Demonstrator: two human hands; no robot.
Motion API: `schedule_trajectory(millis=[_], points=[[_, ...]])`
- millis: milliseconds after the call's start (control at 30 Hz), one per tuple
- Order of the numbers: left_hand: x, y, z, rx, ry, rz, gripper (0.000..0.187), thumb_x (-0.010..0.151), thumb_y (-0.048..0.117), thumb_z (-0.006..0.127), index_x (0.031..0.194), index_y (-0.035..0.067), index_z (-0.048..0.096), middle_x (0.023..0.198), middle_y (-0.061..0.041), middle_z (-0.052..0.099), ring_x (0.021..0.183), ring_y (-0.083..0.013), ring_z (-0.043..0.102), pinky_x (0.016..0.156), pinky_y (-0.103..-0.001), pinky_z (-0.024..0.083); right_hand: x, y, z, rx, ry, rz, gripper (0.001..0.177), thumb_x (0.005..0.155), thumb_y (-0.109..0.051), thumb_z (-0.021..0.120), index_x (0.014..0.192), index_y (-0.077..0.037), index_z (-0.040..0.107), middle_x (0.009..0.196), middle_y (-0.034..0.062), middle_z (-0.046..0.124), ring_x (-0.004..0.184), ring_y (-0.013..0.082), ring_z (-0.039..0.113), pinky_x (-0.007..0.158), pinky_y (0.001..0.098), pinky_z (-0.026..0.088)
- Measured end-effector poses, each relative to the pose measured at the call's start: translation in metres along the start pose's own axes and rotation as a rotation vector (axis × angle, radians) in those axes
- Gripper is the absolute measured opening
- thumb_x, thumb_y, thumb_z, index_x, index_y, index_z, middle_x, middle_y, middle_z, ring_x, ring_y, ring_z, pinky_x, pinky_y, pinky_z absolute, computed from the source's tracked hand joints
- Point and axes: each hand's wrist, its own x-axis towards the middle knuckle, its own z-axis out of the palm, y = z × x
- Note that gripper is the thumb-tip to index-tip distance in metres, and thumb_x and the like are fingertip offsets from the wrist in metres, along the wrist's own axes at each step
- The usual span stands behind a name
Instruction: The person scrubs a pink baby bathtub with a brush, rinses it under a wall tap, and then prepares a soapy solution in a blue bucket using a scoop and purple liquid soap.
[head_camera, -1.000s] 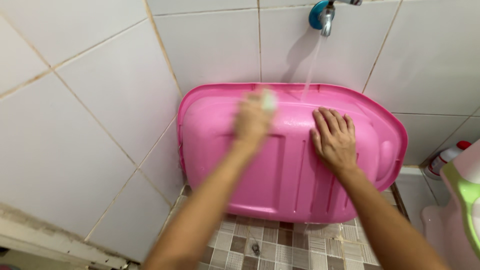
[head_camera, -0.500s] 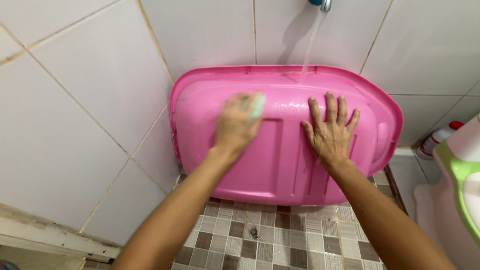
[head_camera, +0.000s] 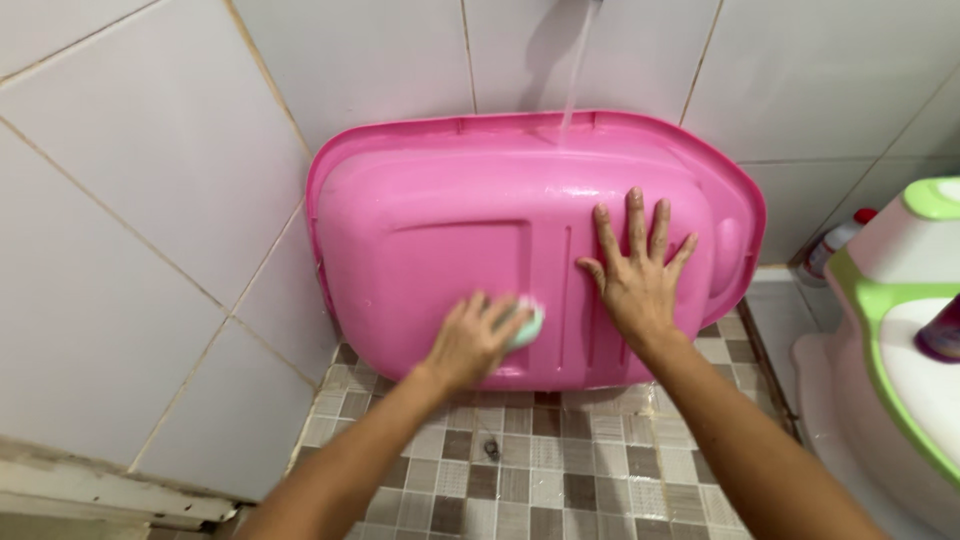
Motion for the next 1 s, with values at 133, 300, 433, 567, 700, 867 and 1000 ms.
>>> schedule_trajectory(millis=[133, 300, 433, 567, 700, 867, 1000], points=[[0.043, -0.048, -0.009, 0.072, -0.012, -0.291, 0.046, 0.093, 0.021, 0.081, 0.135, 0.016, 0.064, 0.124, -0.016, 0.064, 0.1, -0.0327, 0.063, 0.073, -0.042, 0.062, -0.008, 0.003, 0.011, 0.111, 0.074, -0.029, 0.077, 0.101, -0.069, 0.039, 0.167, -0.039, 0.014, 0.176, 0.0077, -0.009, 0.159, 0.0383, -0.015, 0.116, 0.0776, -0.004], [0.005, -0.01, 0.001, 0.02, -0.085, -0.221, 0.056, 0.079, 0.025, 0.083, 0.133, 0.02, 0.066, 0.123, -0.02, 0.063, 0.099, -0.0359, 0.063, 0.074, -0.046, 0.062, -0.016, 0.017, 0.008, 0.17, 0.138, -0.136, 0.098, 0.084, -0.082, 0.046, 0.165, -0.031, 0.021, 0.173, 0.0091, -0.004, 0.157, 0.0336, -0.011, 0.119, 0.0754, -0.001], [-0.048, 0.026, 0.007, 0.084, -0.176, -0.017, 0.048, 0.081, 0.024, 0.08, 0.127, 0.028, 0.069, 0.129, -0.015, 0.064, 0.106, -0.0332, 0.065, 0.082, -0.047, 0.062, -0.022, 0.012, 0.011, 0.102, 0.128, -0.109, 0.1, 0.085, -0.084, 0.044, 0.167, -0.034, 0.016, 0.174, 0.0068, -0.007, 0.159, 0.032, -0.012, 0.123, 0.0714, 0.0], [0.001, -0.02, 0.003, 0.105, -0.134, -0.147, 0.04, 0.089, 0.025, 0.08, 0.128, 0.025, 0.07, 0.125, -0.016, 0.064, 0.105, -0.034, 0.063, 0.079, -0.048, 0.06, -0.025, 0.006, 0.014, 0.104, 0.084, -0.044, 0.098, 0.087, -0.082, 0.044, 0.167, -0.035, 0.011, 0.173, 0.007, -0.01, 0.157, 0.0335, -0.014, 0.121, 0.0725, 0.0], [0.054, -0.036, 0.0, 0.175, 0.001, -0.323, 0.05, 0.087, 0.025, 0.078, 0.136, 0.023, 0.065, 0.13, -0.019, 0.062, 0.108, -0.0367, 0.062, 0.078, -0.045, 0.061, -0.027, -0.001, 0.015, 0.109, 0.081, -0.031, 0.096, 0.089, -0.08, 0.041, 0.166, -0.033, 0.009, 0.172, 0.008, -0.011, 0.155, 0.0349, -0.015, 0.12, 0.0726, 0.001], [0.047, 0.029, 0.015, 0.148, -0.221, -0.033, 0.049, 0.083, 0.026, 0.079, 0.129, 0.03, 0.065, 0.126, -0.015, 0.063, 0.107, -0.0353, 0.063, 0.075, -0.045, 0.062, -0.029, 0.012, 0.015, -0.089, 0.096, -0.021, 0.081, 0.097, -0.056, 0.057, 0.167, -0.036, 0.023, 0.174, 0.0015, -0.005, 0.159, 0.03, -0.004, 0.124, 0.0604, 0.005], [0.086, 0.026, 0.015, 0.173, -0.149, -0.002, 0.039, 0.085, 0.027, 0.079, 0.12, 0.037, 0.067, 0.126, -0.011, 0.063, 0.111, -0.0303, 0.063, 0.08, -0.041, 0.062, -0.029, 0.027, 0.016, 0.091, 0.238, 0.024, 0.07, 0.101, -0.025, 0.069, 0.163, -0.038, 0.04, 0.175, 0.0037, 0.014, 0.158, 0.0307, 0.014, 0.126, 0.055, 0.016]])
